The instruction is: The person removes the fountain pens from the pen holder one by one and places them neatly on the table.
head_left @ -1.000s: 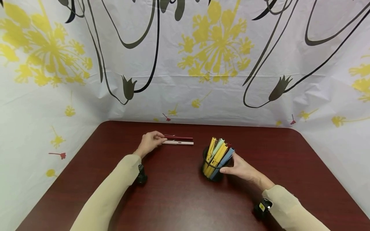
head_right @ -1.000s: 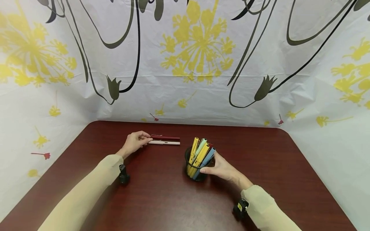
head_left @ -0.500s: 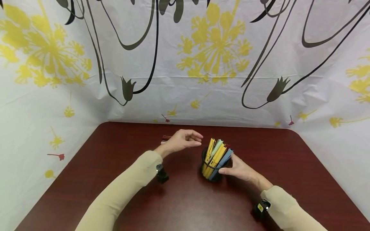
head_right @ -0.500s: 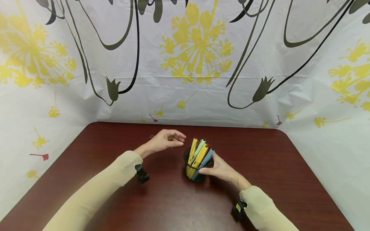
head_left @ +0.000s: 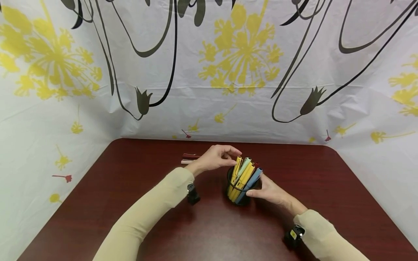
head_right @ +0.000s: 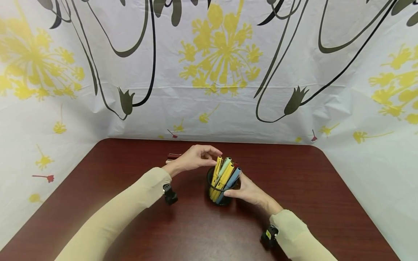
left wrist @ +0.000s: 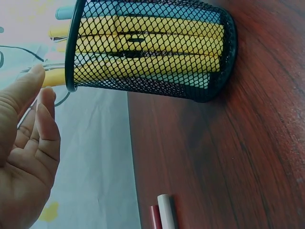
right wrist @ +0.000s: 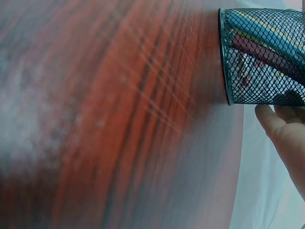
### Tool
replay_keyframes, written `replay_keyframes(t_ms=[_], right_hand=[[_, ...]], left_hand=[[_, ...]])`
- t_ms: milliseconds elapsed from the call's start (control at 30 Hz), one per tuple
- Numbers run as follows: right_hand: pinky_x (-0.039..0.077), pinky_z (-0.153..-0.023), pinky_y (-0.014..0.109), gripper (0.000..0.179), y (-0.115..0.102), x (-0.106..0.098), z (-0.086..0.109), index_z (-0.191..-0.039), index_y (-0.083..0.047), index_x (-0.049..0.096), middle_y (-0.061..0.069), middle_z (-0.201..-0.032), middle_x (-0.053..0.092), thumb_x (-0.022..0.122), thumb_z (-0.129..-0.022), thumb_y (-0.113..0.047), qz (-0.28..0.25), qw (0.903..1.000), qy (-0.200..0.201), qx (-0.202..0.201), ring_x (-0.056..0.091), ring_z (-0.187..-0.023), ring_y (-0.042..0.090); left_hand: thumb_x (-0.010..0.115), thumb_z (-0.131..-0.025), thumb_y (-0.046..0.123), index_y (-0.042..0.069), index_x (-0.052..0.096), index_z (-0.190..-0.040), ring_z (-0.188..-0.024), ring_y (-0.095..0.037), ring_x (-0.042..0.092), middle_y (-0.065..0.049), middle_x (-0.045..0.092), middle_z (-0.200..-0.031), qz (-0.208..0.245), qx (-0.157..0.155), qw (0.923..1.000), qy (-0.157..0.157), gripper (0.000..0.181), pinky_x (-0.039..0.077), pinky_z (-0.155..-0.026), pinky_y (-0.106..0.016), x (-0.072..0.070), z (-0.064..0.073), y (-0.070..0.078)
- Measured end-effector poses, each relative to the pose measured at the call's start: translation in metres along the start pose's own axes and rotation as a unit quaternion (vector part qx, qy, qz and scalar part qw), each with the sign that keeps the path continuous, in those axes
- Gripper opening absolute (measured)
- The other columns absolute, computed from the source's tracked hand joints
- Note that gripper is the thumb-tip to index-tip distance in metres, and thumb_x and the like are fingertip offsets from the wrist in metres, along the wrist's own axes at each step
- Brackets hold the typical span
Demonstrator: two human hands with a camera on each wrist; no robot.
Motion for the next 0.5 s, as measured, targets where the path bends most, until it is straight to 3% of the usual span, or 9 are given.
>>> replay_keyframes(t_ms=[500], right_hand=[[0.031,-0.095,0.010,0.077,-0.0018,0.0012,0.0031,-0.144,-0.001,0.022,0.019,-0.137,0.043,0.069,-0.084,-0.012,-0.012,0.9999,-0.002,0.009,0.044,-0.117,-0.003]], left_hand=[[0.067,-0.088,0.014,0.010,0.066,-0.114,-0.084,-0.008,0.065,-0.003,0.070,-0.104,-0.018,0.013,0.9997,0.010,0.027,0.053,-0.073,-0.021,0.0037,-0.0028,0.0057]])
Point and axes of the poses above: each hand's wrist, its own z-axis away from the middle knuckle, its own x-axis out of the palm, y = z × x, the point moved 9 cm from there along -z, towards the middle knuckle
